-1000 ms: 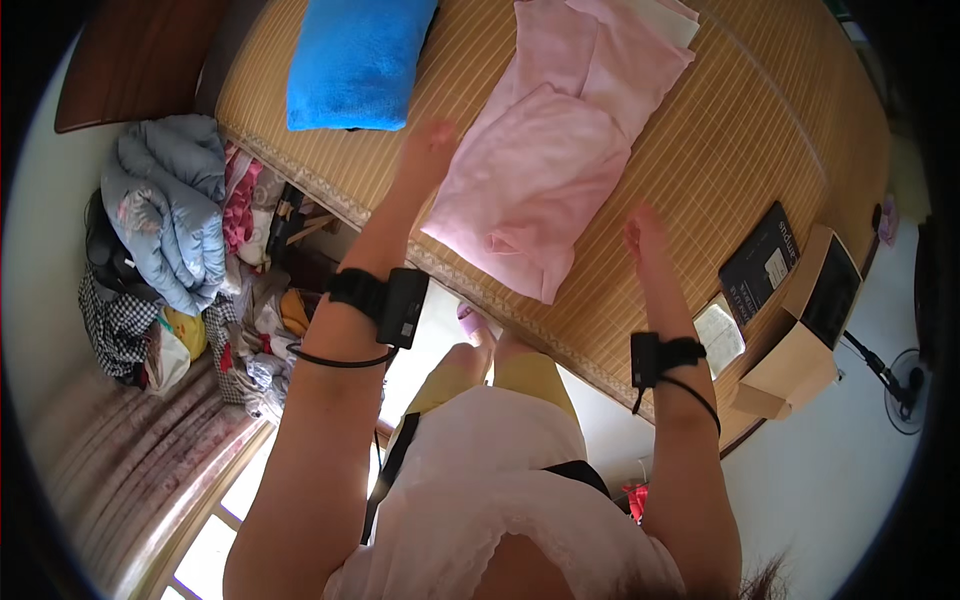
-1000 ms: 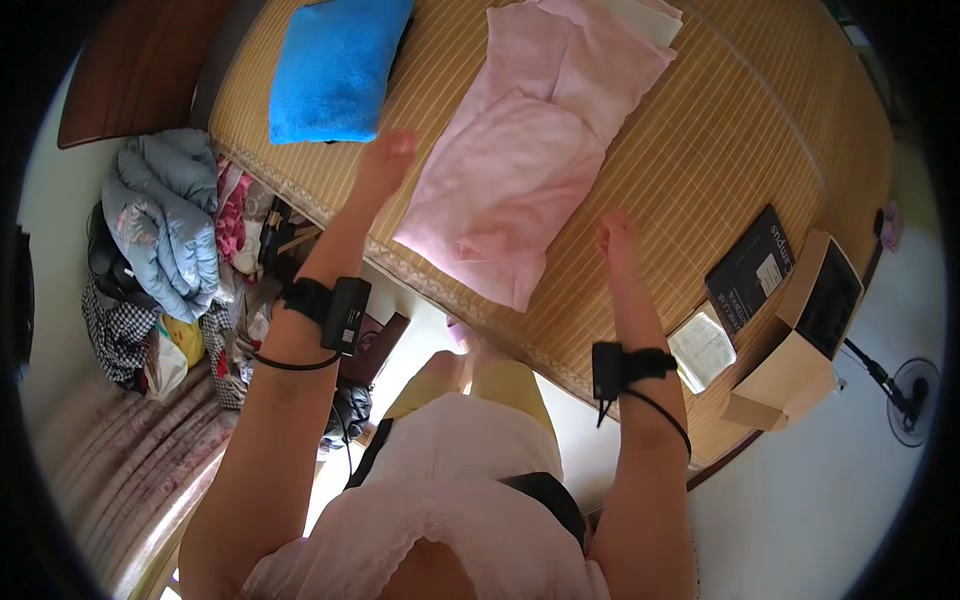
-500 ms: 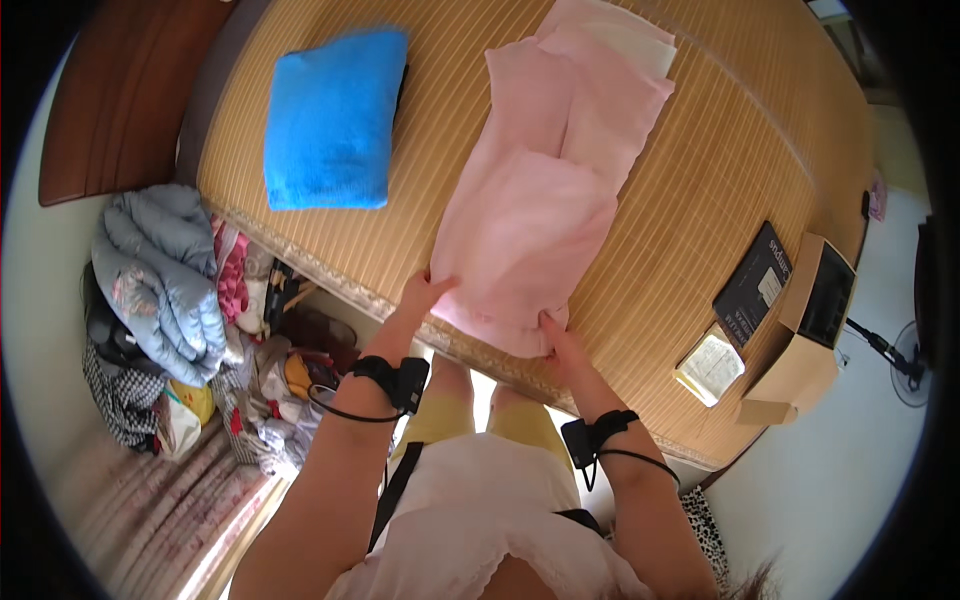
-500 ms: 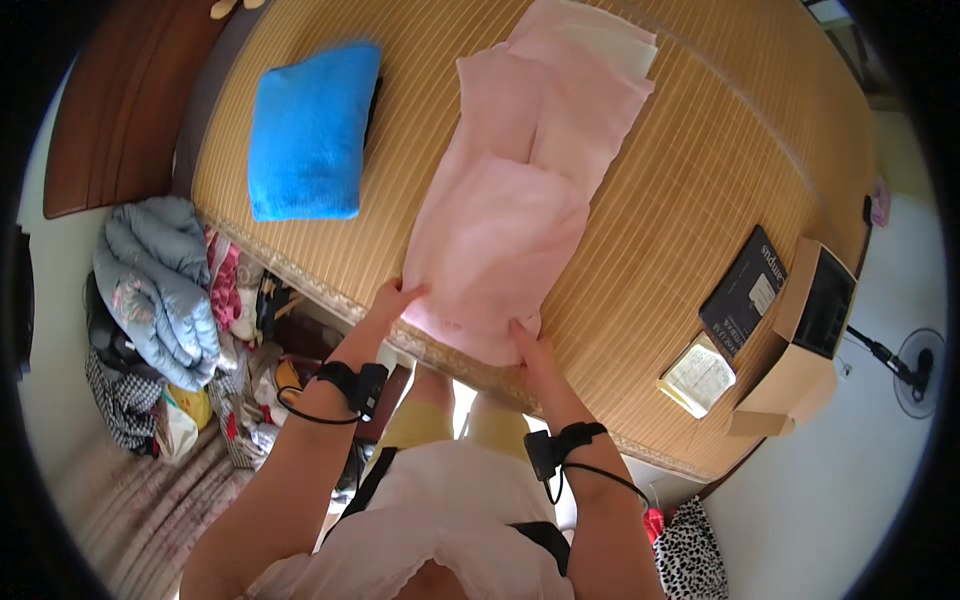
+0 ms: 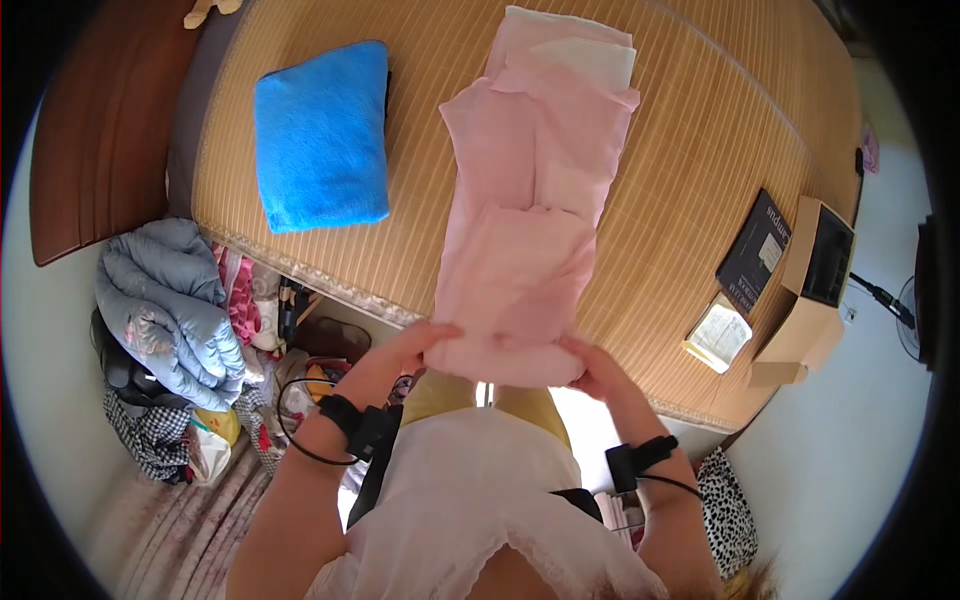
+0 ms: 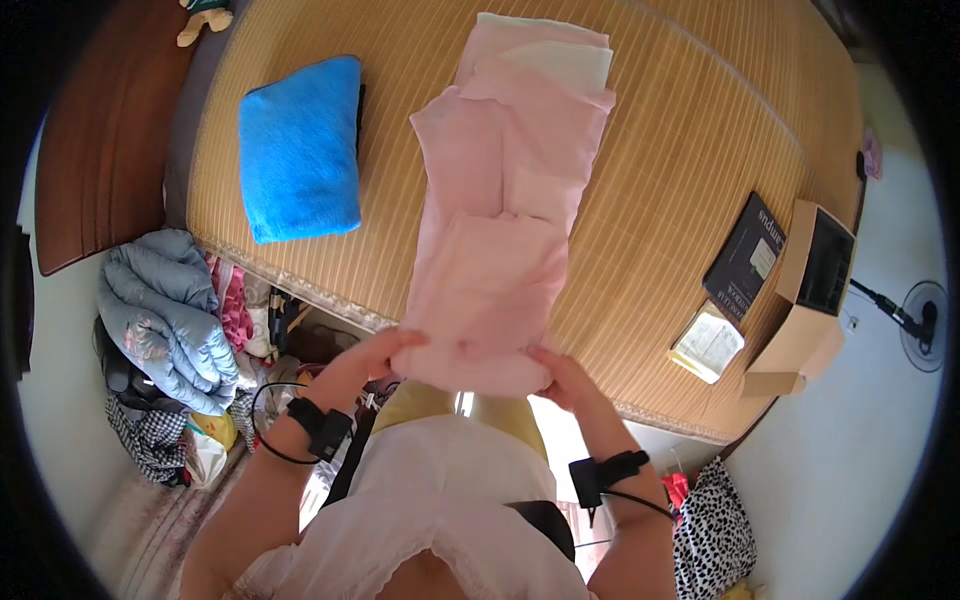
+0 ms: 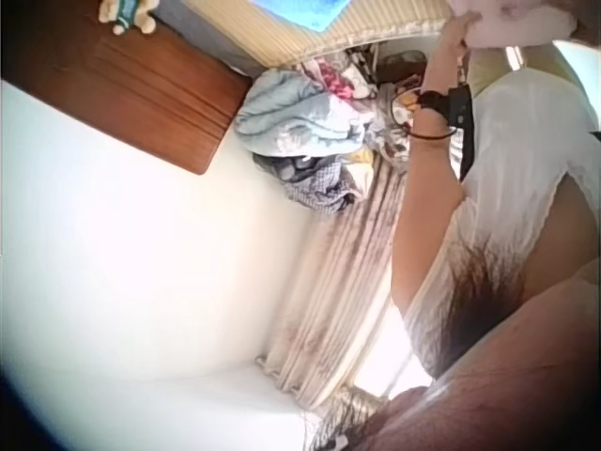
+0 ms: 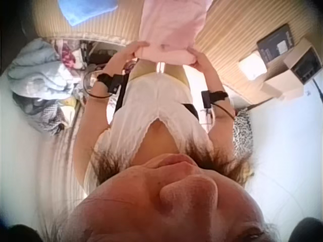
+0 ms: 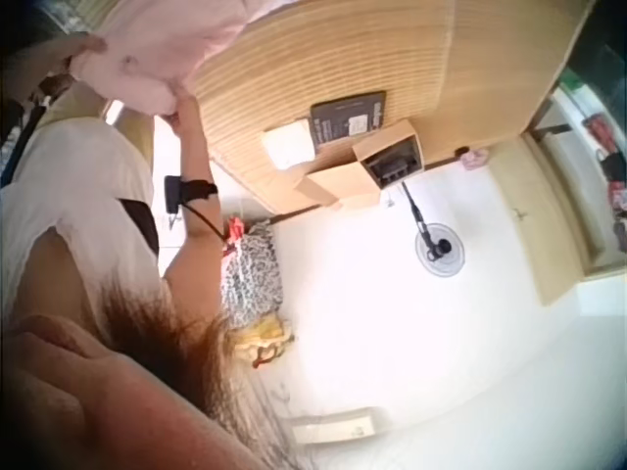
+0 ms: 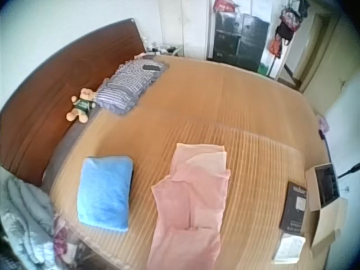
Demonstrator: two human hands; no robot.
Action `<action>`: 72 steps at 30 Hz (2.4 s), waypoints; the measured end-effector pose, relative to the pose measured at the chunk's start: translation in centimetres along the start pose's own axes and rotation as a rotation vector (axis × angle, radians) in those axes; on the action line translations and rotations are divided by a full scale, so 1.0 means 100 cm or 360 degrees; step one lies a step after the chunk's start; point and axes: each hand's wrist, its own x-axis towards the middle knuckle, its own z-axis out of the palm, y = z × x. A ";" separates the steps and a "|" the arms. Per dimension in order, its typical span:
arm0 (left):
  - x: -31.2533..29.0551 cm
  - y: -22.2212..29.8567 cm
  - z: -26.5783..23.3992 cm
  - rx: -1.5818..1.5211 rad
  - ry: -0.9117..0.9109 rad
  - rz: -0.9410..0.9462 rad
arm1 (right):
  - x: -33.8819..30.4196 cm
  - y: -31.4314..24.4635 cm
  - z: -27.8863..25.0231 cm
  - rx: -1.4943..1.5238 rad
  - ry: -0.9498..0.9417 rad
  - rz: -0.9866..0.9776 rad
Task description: Folding a shirt and a jacket on a bed.
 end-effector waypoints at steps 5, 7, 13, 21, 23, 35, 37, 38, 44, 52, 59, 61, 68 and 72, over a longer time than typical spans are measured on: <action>0.012 0.086 0.021 -0.0523 -0.0336 0.0372 | 0.007 -0.073 -0.006 0.0429 -0.0328 -0.0488; 0.031 0.118 0.026 -0.0651 -0.0565 0.0540 | 0.010 -0.109 0.008 0.0513 -0.0384 -0.0615; 0.071 0.125 0.027 0.0142 0.0649 0.1425 | 0.041 -0.112 -0.014 0.0119 0.0611 -0.1187; 0.078 0.095 0.024 0.0621 0.0608 0.0746 | 0.069 -0.063 0.008 0.0009 0.0298 -0.0798; 0.075 0.092 0.028 0.0723 0.0524 0.0553 | 0.066 -0.060 0.005 -0.0016 0.0230 -0.0771; 0.010 0.162 0.052 -0.0256 -0.0264 0.0542 | -0.021 -0.156 0.044 0.0361 0.0042 -0.0727; 0.023 0.213 0.062 -0.0364 -0.0597 0.0844 | -0.009 -0.205 0.054 0.0383 -0.0243 -0.0959; 0.030 0.237 0.069 -0.0346 -0.0531 0.0945 | -0.004 -0.224 0.052 0.0335 -0.0445 -0.1068; 0.090 0.237 0.044 0.0011 0.0771 0.1454 | 0.059 -0.227 0.005 -0.0053 0.0599 -0.1383; 0.106 0.241 0.058 0.0135 0.0738 0.1284 | 0.083 -0.236 0.011 0.0035 0.0694 -0.1272; 0.132 0.233 0.116 -0.0066 -0.0316 0.1208 | 0.105 -0.253 0.054 -0.0190 0.0223 -0.1233; 0.117 0.214 0.102 -0.0414 -0.0489 0.0822 | 0.109 -0.233 0.061 -0.0041 -0.0034 -0.0964; 0.053 0.119 0.055 -0.0467 -0.0521 0.0814 | 0.058 -0.154 0.073 -0.0037 -0.0313 -0.0554; -0.038 0.111 0.040 -0.0570 -0.0377 0.1065 | 0.016 -0.165 0.136 -0.0439 -0.0467 -0.0723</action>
